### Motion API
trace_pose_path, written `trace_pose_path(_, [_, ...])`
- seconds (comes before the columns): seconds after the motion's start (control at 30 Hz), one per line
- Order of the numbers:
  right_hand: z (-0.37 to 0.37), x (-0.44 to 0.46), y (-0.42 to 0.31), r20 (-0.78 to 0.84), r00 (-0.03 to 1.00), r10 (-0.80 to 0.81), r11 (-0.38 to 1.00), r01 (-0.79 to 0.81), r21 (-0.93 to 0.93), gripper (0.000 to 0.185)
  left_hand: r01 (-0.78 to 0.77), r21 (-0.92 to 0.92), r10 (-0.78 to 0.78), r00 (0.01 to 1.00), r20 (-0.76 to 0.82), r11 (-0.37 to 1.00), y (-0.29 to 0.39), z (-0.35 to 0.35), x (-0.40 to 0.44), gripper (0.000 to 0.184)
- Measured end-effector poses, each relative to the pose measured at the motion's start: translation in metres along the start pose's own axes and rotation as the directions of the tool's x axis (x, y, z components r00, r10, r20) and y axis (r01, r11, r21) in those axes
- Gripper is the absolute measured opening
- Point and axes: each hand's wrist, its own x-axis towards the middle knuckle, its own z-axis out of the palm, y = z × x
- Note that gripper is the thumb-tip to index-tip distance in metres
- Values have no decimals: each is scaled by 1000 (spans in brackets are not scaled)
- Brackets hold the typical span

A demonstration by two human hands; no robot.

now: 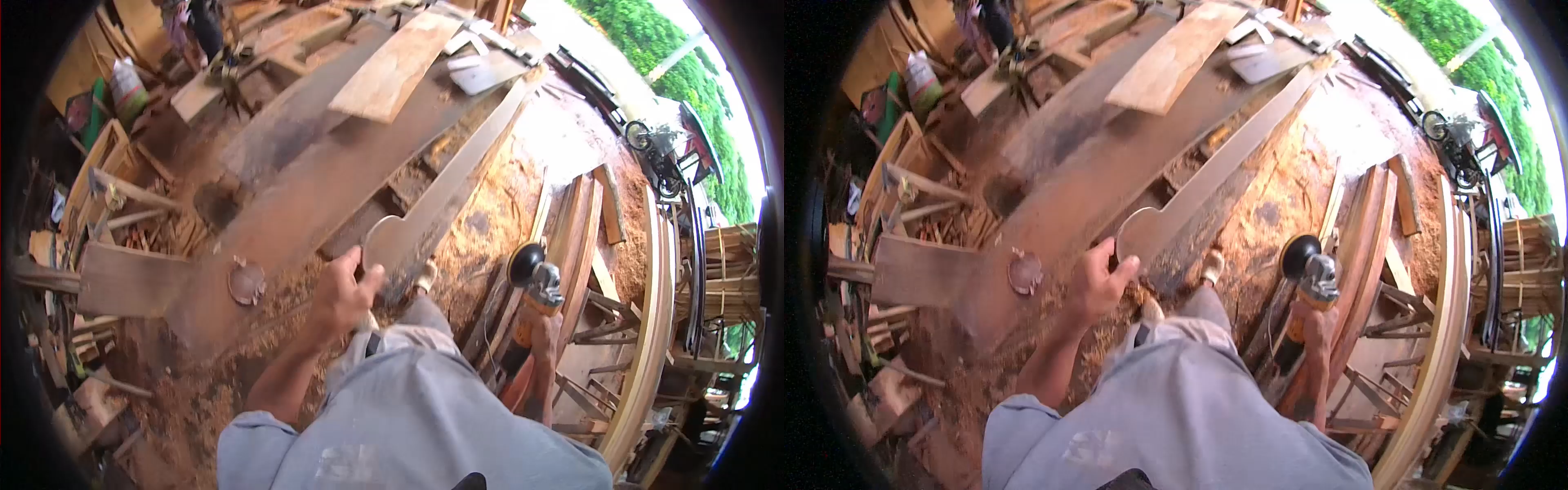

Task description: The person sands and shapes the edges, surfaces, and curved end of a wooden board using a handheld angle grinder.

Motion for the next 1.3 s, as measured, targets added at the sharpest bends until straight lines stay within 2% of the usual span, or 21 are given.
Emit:
trace_pose_path(0.07, [5, -1, -8, 27, 999, 22, 998, -20, -58, 25, 132, 281, -107, 989, -101, 951, -55, 14, 2, 21])
trace_pose_path(0.1, [7, -2, -10, 31, 999, 13, 997, -10, -77, 25, 164, 268, -142, 985, -102, 949, -96, 26, 3, 21])
trace_pose_path(0.17, [9, 2, -5, 94, 995, 24, 997, -16, -81, 25, -30, 399, 143, 955, -258, 917, -174, 55, 6, 17])
trace_pose_path(0.23, [22, -6, -29, 156, 988, 18, 997, -6, -80, 24, -21, 408, 152, 944, -293, 913, -208, 77, 4, 19])
trace_pose_path(0.27, [24, 1, -20, 163, 985, -54, 986, 79, -148, 24, -32, 430, 184, 930, -317, 902, -222, 86, 2, 23])
trace_pose_path(0.3, [28, 4, -18, 168, 985, -43, 983, 72, -170, 24, -17, 416, 162, 934, -318, 909, -226, 90, 1, 23])
trace_pose_path(0.37, [38, 8, -20, 295, 954, -52, 973, 116, -202, 27, -262, 426, 417, 849, -325, 866, -229, 98, 0, 30])
trace_pose_path(0.4, [47, 8, -26, 300, 953, -41, 969, 111, -222, 27, -259, 412, 394, 874, -286, 874, -222, 96, -1, 41])
trace_pose_path(0.5, [77, 5, -42, 380, 924, -52, 937, 177, -302, 31, -255, 526, 427, 874, -234, 811, -202, 90, 11, 40])
trace_pose_path(0.57, [92, 9, -42, 423, 904, -59, 955, 175, -240, 36, -203, 548, 369, 905, -211, 811, -196, 93, 13, 48])
trace_pose_path(0.63, [95, 15, -47, 413, 910, -38, 929, 184, -320, 38, -79, 676, 185, 979, -86, 733, -181, 95, 12, 50])
trace_pose_path(0.67, [96, 19, -48, 428, 903, -36, 928, 189, -320, 38, -70, 671, 176, 980, -91, 738, -178, 99, 7, 50])
trace_pose_path(0.73, [95, 27, -51, 445, 894, -55, 932, 206, -298, 36, -2, 629, -8, 1000, 13, 777, -174, 105, 0, 47])
trace_pose_path(0.77, [94, 30, -55, 445, 894, -52, 933, 202, -298, 36, -1, 631, -11, 1000, 14, 776, -173, 105, 3, 47])
trace_pose_path(0.83, [87, 26, -74, 400, 916, -25, 948, 149, -281, 34, 181, 570, -222, 975, 2, 801, -174, 110, 3, 43])
trace_pose_path(0.97, [69, 43, -66, 404, 914, -26, 938, 162, -305, 33, 241, 412, -269, 963, 12, 879, -196, 117, 4, 46])
trace_pose_path(1.07, [59, 48, -64, 399, 917, 0, 940, 136, -313, 34, 296, 299, -317, 948, 23, 907, -185, 125, -15, 57])
trace_pose_path(1.1, [56, 49, -64, 396, 918, 19, 937, 121, -327, 34, 285, 308, -310, 950, 36, 908, -185, 127, -17, 57])
trace_pose_path(1.17, [50, 53, -61, 385, 923, 13, 946, 113, -303, 34, 136, 109, -135, 991, -16, 985, -186, 131, -14, 60])
trace_pose_path(1.2, [48, 56, -61, 391, 920, 3, 953, 116, -281, 34, 189, 17, -190, 981, 48, 982, -180, 128, -9, 67])
trace_pose_path(1.3, [43, 62, -63, 345, 938, 6, 957, 96, -275, 33, 207, -51, -199, 972, 128, 977, -157, 121, -3, 67])
